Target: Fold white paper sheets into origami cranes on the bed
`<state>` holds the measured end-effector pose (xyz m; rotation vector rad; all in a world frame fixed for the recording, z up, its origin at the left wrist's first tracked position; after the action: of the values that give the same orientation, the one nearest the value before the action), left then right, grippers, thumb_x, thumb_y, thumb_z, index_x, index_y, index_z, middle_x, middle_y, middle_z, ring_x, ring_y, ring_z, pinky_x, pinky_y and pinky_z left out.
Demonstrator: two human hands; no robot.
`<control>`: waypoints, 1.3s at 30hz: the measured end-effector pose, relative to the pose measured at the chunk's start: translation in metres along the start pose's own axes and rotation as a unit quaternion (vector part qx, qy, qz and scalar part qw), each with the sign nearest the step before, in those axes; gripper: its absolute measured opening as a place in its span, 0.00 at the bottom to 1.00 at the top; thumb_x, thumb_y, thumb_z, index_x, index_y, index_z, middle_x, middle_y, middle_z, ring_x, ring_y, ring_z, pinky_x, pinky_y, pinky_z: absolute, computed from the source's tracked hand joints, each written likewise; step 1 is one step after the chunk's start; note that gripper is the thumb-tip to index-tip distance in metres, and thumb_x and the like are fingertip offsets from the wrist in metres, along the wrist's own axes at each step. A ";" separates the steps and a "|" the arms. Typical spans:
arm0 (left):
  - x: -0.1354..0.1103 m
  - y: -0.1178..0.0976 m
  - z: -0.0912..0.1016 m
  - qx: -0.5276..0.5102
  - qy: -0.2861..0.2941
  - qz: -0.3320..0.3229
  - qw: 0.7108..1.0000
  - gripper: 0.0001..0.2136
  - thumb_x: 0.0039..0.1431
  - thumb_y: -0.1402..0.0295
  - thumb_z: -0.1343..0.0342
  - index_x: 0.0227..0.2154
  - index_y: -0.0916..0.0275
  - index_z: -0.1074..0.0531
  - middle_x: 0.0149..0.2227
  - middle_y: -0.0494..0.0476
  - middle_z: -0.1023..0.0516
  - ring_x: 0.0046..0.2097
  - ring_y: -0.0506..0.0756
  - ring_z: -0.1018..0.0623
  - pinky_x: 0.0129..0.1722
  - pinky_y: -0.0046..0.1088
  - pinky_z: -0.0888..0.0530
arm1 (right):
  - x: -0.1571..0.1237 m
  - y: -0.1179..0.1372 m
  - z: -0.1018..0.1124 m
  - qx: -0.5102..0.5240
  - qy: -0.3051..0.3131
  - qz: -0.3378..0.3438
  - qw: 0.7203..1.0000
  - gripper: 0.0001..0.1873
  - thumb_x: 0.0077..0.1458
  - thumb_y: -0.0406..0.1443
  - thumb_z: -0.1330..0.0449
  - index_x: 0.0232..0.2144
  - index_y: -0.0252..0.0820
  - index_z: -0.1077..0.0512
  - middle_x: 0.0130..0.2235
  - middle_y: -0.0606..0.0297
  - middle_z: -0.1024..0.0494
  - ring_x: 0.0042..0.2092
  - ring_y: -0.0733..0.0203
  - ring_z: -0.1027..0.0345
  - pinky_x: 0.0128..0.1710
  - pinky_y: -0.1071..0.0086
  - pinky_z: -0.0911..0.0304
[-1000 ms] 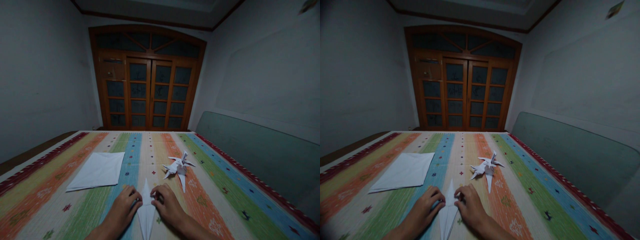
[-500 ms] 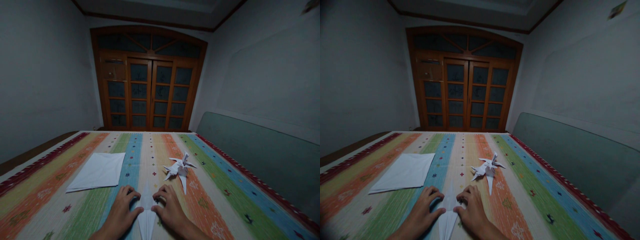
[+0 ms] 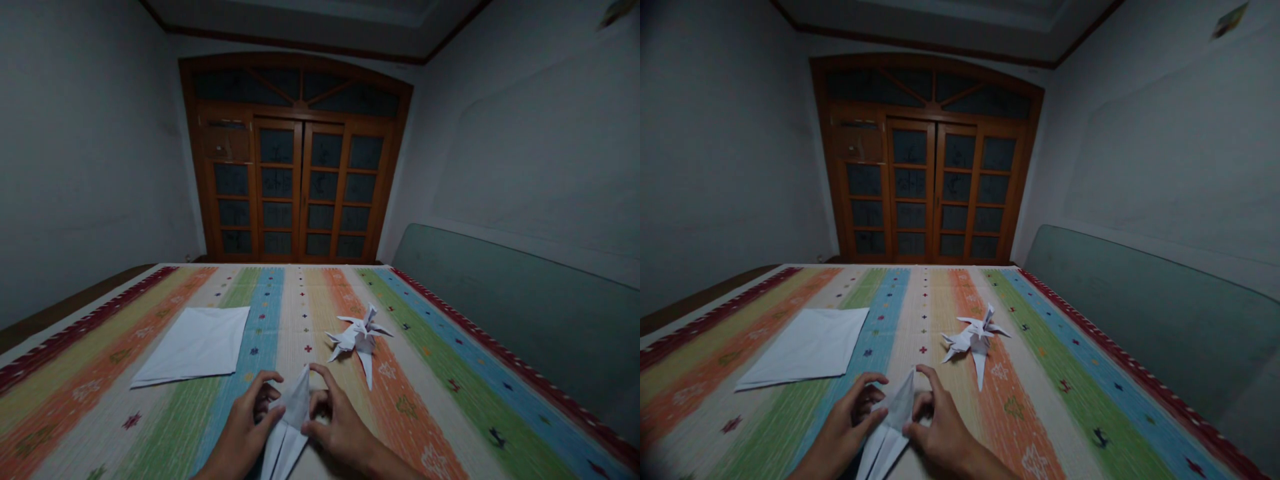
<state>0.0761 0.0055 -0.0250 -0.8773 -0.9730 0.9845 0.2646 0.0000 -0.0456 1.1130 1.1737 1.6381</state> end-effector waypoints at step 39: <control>-0.011 -0.015 -0.008 0.303 0.042 -0.081 0.949 0.11 0.57 0.73 0.32 0.42 0.55 0.18 0.41 0.58 0.21 0.47 0.65 0.22 0.51 0.47 0.26 | -0.011 0.030 0.005 -0.296 -0.021 0.019 0.955 0.14 0.46 0.25 0.32 0.36 0.42 0.19 0.42 0.58 0.23 0.48 0.48 0.31 0.51 0.58 0.37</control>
<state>0.0849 -0.0109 -0.0164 -0.3145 -0.5995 1.0143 0.2687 -0.0160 -0.0178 0.7764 0.5654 1.8161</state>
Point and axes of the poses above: each hand's wrist, its own x-axis towards the middle knuckle, its own z-axis out of the back of the hand, y = z × x, the point moved 5 cm from there along x, towards the middle knuckle
